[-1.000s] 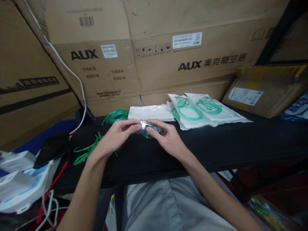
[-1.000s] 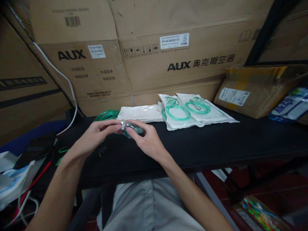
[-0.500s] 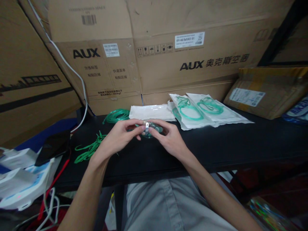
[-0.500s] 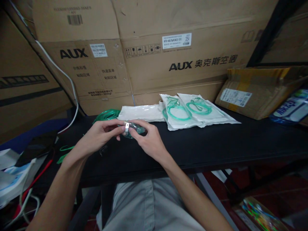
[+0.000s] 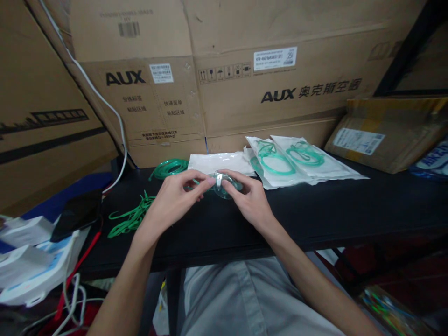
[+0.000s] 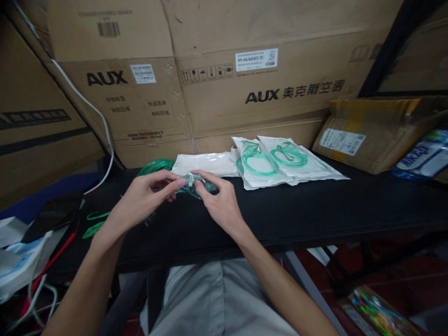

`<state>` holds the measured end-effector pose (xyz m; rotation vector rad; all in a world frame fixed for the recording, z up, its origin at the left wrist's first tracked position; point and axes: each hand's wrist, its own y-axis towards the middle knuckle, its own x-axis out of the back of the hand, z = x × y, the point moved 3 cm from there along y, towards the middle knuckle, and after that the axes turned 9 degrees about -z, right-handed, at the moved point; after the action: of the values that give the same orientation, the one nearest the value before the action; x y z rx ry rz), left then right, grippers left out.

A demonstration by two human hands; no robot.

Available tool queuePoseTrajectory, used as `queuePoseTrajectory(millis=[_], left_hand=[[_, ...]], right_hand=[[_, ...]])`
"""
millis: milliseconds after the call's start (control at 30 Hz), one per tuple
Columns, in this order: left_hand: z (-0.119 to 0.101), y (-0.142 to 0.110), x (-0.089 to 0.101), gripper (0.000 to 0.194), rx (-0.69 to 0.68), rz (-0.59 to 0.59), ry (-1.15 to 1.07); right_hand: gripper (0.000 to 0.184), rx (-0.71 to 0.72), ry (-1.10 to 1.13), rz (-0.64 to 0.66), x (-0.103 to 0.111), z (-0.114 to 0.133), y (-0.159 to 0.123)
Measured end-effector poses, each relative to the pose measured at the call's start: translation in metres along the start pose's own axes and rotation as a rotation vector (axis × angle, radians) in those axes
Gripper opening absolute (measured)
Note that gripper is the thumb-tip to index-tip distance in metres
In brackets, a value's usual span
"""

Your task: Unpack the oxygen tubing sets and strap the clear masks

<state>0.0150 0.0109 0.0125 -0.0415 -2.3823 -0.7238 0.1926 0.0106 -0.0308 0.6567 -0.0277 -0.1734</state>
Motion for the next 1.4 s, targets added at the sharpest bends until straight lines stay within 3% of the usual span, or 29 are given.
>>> queuePoseTrajectory(millis=[100, 900, 1233, 1400], left_hand=[[-0.0009, -0.0011, -0.0046, 0.033, -0.046, 0.054, 0.023], [-0.0044, -0.0025, -0.0073, 0.028, -0.051, 0.026, 0.020], [0.0010, -0.0007, -0.0102, 0.032, -0.070, 0.070, -0.003], [-0.0022, 0.0008, -0.0025, 0.035, -0.145, -0.056, 0.049]], right_hand=[[0.025, -0.011, 0.019, 0.006, -0.0001, 0.0005, -0.0006], [0.025, -0.044, 0.032, 0.014, -0.0010, -0.0054, -0.0020], [0.026, -0.083, -0.101, 0.007, -0.0009, -0.0038, -0.0019], [0.026, -0.104, -0.120, 0.052, -0.0018, -0.0038, -0.0023]])
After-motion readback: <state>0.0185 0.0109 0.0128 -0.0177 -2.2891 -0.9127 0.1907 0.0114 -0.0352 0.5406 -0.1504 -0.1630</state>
